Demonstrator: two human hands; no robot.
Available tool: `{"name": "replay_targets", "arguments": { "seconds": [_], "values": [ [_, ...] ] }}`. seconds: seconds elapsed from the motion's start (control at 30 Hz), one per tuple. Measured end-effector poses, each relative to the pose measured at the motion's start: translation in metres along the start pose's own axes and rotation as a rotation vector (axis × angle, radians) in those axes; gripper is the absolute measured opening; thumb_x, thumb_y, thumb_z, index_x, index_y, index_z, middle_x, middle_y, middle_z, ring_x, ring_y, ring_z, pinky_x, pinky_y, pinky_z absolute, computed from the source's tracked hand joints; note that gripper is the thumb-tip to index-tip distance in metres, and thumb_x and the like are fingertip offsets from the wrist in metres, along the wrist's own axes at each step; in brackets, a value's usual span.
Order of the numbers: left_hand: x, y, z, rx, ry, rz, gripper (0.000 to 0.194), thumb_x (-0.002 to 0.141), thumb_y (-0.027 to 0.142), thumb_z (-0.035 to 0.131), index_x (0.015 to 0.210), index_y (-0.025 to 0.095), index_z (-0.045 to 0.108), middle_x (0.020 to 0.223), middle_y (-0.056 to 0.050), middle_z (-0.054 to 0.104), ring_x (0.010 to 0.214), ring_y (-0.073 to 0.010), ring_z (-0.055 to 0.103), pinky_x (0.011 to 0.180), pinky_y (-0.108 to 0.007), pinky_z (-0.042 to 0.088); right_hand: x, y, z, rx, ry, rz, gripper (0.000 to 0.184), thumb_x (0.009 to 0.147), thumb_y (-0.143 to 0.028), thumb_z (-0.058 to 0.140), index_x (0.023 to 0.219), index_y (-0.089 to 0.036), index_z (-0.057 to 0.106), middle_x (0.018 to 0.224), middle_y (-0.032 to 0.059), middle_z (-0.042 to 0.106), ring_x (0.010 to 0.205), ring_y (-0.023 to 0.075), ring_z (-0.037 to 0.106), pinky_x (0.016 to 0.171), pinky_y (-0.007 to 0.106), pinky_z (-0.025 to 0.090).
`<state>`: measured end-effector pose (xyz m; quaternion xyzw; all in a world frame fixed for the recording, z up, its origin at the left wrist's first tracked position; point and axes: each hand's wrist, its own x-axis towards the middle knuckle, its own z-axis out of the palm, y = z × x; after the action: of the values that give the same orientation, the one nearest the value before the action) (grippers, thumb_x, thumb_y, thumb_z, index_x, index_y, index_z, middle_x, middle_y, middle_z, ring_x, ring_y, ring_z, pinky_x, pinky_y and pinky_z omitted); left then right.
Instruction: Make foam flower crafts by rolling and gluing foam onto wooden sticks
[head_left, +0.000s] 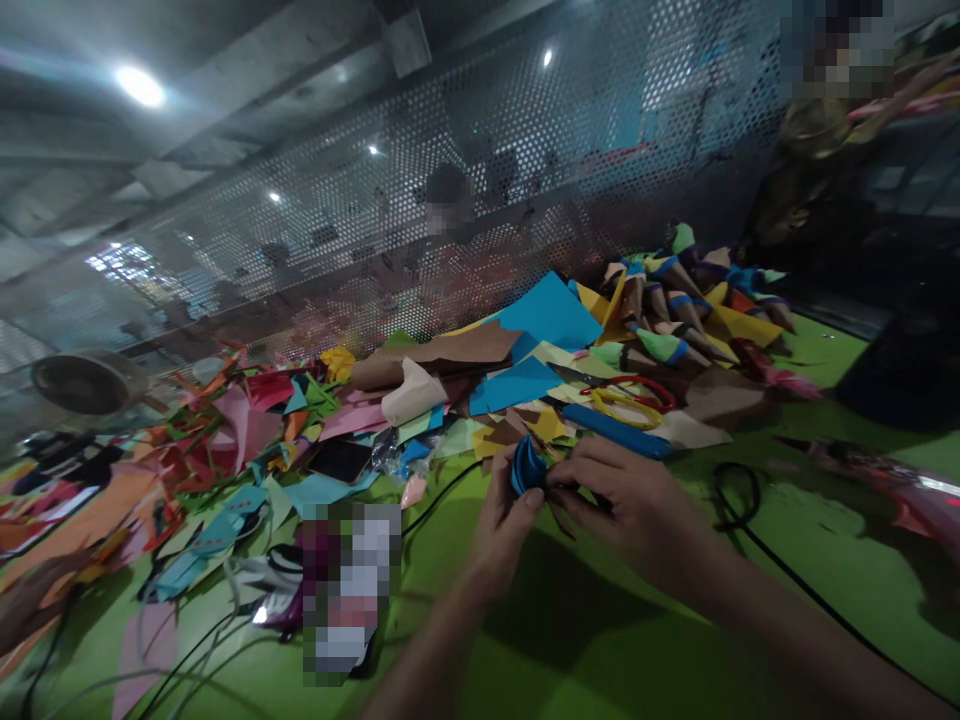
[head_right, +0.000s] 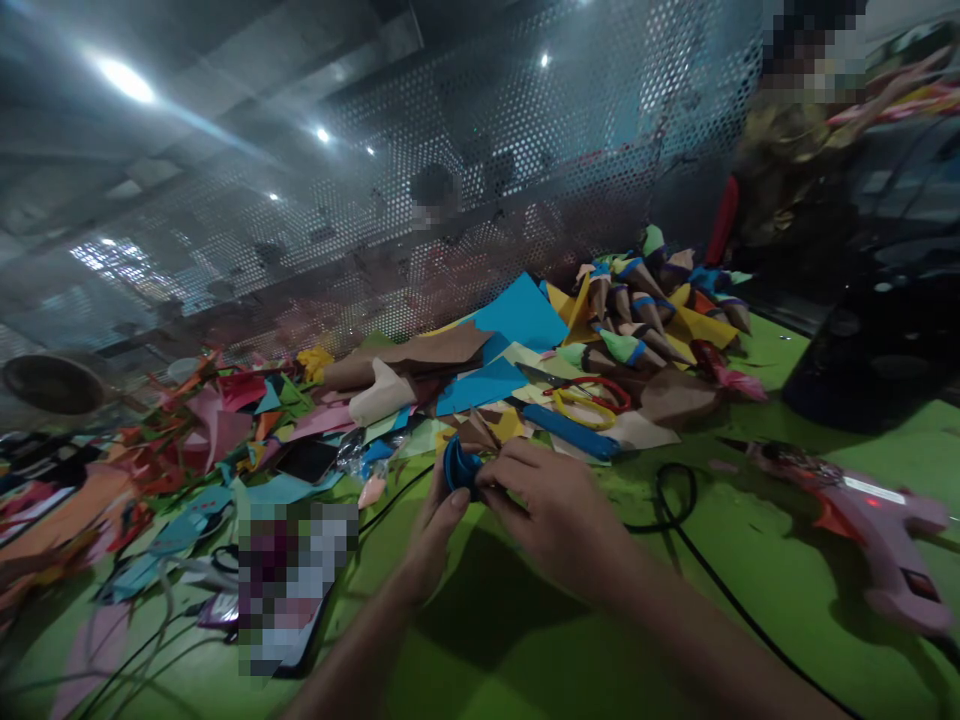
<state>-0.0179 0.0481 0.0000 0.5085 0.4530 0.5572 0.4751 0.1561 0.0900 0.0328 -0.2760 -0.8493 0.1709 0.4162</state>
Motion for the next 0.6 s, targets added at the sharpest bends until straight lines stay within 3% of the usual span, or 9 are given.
{"name": "replay_targets", "arguments": {
  "seconds": [0.3, 0.6],
  "values": [
    [0.0003, -0.0024, -0.0021, 0.084, -0.010, 0.006, 0.044, 0.088, 0.048, 0.062, 0.125, 0.025, 0.058, 0.120, -0.006, 0.064, 0.119, -0.0289, 0.054, 0.104, -0.040, 0.043, -0.0026, 0.0021, 0.0047, -0.155, 0.003, -0.081, 0.014, 0.094, -0.014, 0.052, 0.089, -0.019, 0.064, 0.083, 0.0050, 0.064, 0.075, 0.0186, 0.060, 0.066, 0.029, 0.043],
    [0.0010, 0.0037, 0.0009, 0.013, -0.024, 0.017, 0.045, 0.088, 0.039, 0.060, 0.130, 0.022, 0.056, 0.125, -0.006, 0.064, 0.120, -0.0269, 0.055, 0.108, -0.038, 0.041, -0.0025, 0.0026, 0.0086, -0.238, 0.042, -0.121, 0.011, 0.095, -0.013, 0.051, 0.090, -0.017, 0.060, 0.086, 0.0063, 0.064, 0.076, 0.0198, 0.061, 0.067, 0.030, 0.044]
  ]
}}
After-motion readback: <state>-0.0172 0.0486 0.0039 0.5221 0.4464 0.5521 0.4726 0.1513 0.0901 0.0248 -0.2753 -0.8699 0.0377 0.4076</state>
